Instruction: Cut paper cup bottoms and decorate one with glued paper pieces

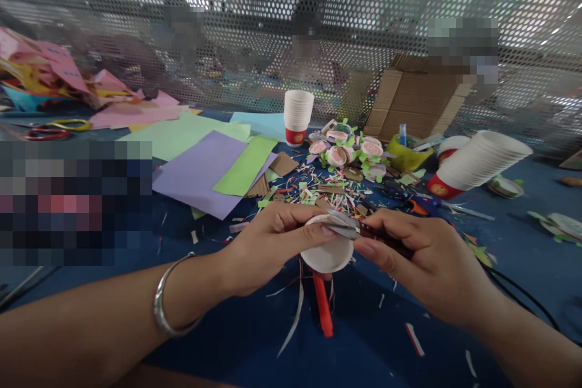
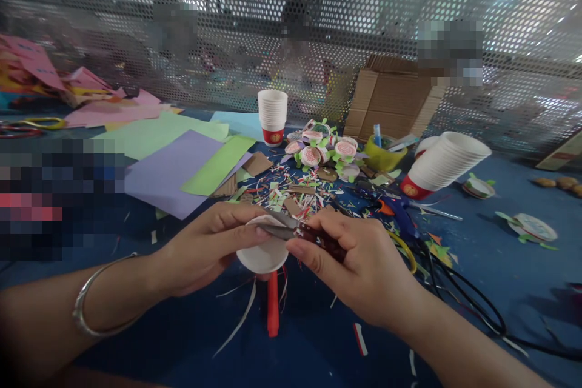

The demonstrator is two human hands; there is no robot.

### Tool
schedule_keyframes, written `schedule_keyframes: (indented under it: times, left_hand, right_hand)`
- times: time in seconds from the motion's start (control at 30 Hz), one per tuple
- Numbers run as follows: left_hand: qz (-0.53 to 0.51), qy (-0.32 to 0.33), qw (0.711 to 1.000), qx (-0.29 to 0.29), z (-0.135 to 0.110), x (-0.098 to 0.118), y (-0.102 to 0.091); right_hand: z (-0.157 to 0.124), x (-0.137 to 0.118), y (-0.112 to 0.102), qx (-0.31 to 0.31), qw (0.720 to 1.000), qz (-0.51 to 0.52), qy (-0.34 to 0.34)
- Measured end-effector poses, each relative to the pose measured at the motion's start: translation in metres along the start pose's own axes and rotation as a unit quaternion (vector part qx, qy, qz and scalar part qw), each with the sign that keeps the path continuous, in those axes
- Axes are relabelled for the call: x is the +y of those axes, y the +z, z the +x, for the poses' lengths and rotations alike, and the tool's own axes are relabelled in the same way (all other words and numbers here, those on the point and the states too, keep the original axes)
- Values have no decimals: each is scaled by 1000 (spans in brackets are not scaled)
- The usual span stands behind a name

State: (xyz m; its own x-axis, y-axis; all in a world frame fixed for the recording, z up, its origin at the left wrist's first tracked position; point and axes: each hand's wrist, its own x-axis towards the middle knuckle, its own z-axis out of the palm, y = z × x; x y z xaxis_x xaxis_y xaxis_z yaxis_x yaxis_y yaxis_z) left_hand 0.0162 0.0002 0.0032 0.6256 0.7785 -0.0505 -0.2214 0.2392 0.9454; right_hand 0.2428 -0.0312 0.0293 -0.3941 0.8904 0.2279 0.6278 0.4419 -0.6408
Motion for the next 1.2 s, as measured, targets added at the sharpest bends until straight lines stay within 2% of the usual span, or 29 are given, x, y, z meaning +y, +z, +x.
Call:
schedule_keyframes:
  times: [0.4,0.77,1.2]
  left_hand:
    - [-114,-74,991,23,-2,6,10]
    - [-134,-97,985,47,-3,5,12]
    - [-139,-110,984,11,0,6,8]
  right_hand:
    - [-1,2,-2,-15,1000,-10,-1]
    - [2,4,-3,-30,999,-4,21]
    - [1,2,-7,-43,998,-32,17]
